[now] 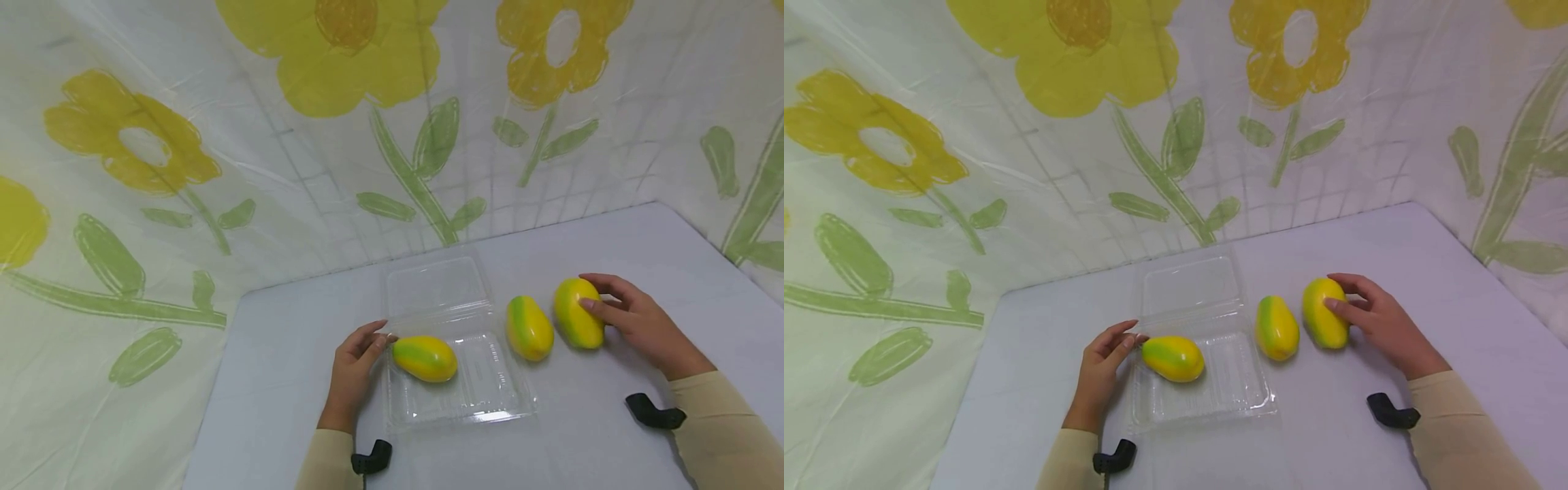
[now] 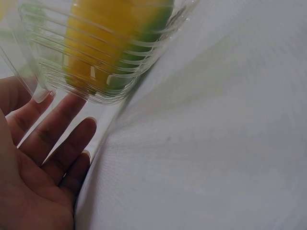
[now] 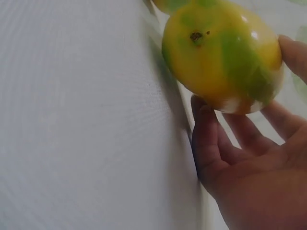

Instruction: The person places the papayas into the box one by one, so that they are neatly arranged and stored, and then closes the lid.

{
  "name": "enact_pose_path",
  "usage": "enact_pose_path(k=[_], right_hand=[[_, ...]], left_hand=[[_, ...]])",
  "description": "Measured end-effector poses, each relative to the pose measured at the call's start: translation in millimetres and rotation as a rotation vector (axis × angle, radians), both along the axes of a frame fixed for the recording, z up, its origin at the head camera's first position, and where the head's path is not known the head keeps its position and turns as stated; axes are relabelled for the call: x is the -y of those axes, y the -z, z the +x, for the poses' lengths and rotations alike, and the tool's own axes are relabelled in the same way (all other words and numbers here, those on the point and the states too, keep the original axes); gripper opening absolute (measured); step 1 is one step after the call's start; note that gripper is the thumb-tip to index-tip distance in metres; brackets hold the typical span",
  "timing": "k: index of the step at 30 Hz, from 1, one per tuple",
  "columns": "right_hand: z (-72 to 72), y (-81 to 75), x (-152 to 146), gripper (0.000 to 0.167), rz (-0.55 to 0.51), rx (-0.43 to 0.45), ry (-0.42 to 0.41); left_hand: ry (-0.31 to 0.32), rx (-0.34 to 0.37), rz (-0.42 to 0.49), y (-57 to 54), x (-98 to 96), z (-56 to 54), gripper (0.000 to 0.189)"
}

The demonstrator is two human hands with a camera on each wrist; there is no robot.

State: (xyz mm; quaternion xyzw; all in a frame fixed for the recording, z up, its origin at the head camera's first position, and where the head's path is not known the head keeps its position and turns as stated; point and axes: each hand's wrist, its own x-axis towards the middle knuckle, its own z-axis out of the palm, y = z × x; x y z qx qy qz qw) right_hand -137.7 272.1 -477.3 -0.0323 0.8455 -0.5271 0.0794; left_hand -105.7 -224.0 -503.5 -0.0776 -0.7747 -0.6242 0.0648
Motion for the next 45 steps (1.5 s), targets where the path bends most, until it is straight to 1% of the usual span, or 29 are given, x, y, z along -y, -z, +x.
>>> enact_pose_path(k=[5,11,20,27,35,45], right_hand=[[0.3,1.5,-1,0.064,-0.052,-0.059,0.019],[1.0,2.0,-1,0.064,-0.093,-0.073,0.033],[1.6,0.4,-1,0.065,-0.071,-0.066,0.048],[2.0,-0.8,0,0.065,-0.061,-0.086,0.049],[2.9,-5.9,3,0.065,-0.076,-0.101,0.054],[5.3,-13.0,4,0.062,-0.062,-0.125,0.046]], left_hand=[[-0.006,0.003,-0.006,0.2,-0.3,-0.1,0.031],[-0.005,0.003,-0.009,-0.2,-0.7,0.0,0.031],[-0.004,0.006,-0.01,-1.0,-0.9,0.2,0.031],[0.0,0.001,-0.005,-1.4,-1.1,0.3,0.031],[0.004,-0.004,0.006,-1.1,-0.1,0.5,0.031],[0.008,0.005,0.005,-0.5,0.3,1.1,0.032]])
